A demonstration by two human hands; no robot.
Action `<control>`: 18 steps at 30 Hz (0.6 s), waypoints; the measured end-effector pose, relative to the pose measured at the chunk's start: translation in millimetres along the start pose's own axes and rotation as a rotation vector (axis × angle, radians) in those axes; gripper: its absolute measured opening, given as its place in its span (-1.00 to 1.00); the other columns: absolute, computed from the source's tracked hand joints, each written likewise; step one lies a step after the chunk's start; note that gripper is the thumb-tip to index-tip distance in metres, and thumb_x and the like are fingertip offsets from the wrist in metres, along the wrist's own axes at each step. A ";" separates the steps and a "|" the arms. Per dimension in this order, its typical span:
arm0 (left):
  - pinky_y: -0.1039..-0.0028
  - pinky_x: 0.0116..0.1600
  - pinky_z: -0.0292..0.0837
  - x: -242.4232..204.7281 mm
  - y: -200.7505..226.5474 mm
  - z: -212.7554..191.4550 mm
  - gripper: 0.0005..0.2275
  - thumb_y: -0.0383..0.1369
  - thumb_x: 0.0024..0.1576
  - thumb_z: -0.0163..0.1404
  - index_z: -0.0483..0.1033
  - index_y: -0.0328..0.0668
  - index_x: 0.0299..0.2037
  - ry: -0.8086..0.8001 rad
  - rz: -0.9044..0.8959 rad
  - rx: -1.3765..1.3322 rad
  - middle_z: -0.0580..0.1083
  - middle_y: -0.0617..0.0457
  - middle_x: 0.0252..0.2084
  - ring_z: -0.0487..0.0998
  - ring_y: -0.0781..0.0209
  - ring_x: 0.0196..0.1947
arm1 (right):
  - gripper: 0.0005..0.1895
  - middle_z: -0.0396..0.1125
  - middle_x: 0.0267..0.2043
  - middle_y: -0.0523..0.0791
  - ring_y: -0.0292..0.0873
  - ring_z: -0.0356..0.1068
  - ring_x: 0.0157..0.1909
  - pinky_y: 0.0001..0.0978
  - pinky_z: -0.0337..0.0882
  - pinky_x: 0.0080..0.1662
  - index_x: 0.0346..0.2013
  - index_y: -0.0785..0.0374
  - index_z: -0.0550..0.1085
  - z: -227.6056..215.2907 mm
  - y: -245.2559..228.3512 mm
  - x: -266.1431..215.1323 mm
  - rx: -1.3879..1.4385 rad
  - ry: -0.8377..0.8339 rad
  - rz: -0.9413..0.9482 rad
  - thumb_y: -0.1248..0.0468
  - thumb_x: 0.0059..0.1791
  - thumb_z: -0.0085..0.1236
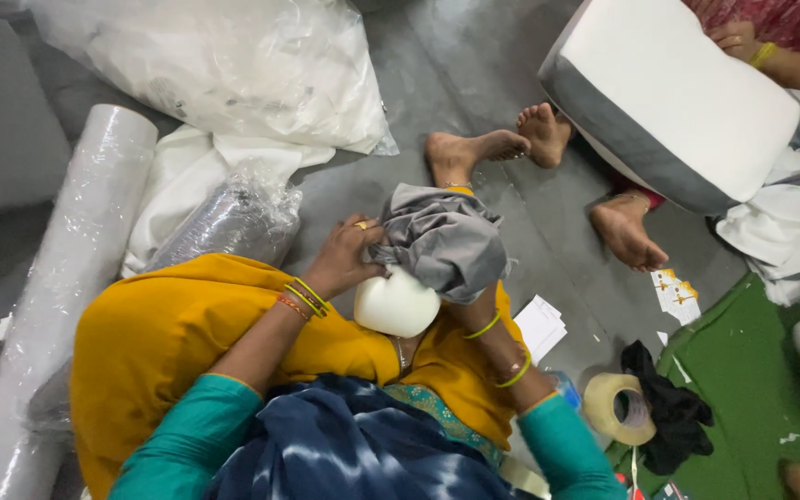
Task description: The person sits on the floor and inserts a white foam insert into a gray fabric pillow cover. They align the foam with the cover opening, push it inside, and adjust the fabric to fit the insert.
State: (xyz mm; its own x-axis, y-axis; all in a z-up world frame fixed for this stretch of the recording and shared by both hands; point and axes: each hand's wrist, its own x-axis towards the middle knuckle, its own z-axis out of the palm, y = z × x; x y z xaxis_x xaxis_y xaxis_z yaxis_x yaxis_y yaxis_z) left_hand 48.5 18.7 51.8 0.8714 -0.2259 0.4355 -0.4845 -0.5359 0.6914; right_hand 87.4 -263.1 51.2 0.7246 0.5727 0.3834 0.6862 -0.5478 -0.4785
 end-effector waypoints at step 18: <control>0.18 -0.08 0.41 14.6 1.6 20.4 -0.72 -0.45 -0.26 0.24 0.49 -0.24 -0.35 0.177 -0.183 -0.068 0.47 -0.04 -0.34 0.49 -0.14 -0.17 | -0.40 0.36 0.16 0.08 0.09 0.34 0.19 -0.13 0.32 0.17 0.13 0.38 0.44 -15.6 -23.4 9.1 0.181 -0.111 0.021 0.17 -0.13 0.36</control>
State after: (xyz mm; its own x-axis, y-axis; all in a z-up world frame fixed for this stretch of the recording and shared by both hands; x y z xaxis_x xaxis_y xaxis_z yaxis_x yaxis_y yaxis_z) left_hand 62.0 -2.1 47.5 0.9207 0.0187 0.3899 -0.3298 -0.4971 0.8026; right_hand 78.9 -254.5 78.2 0.7202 0.6315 0.2873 0.6412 -0.4477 -0.6232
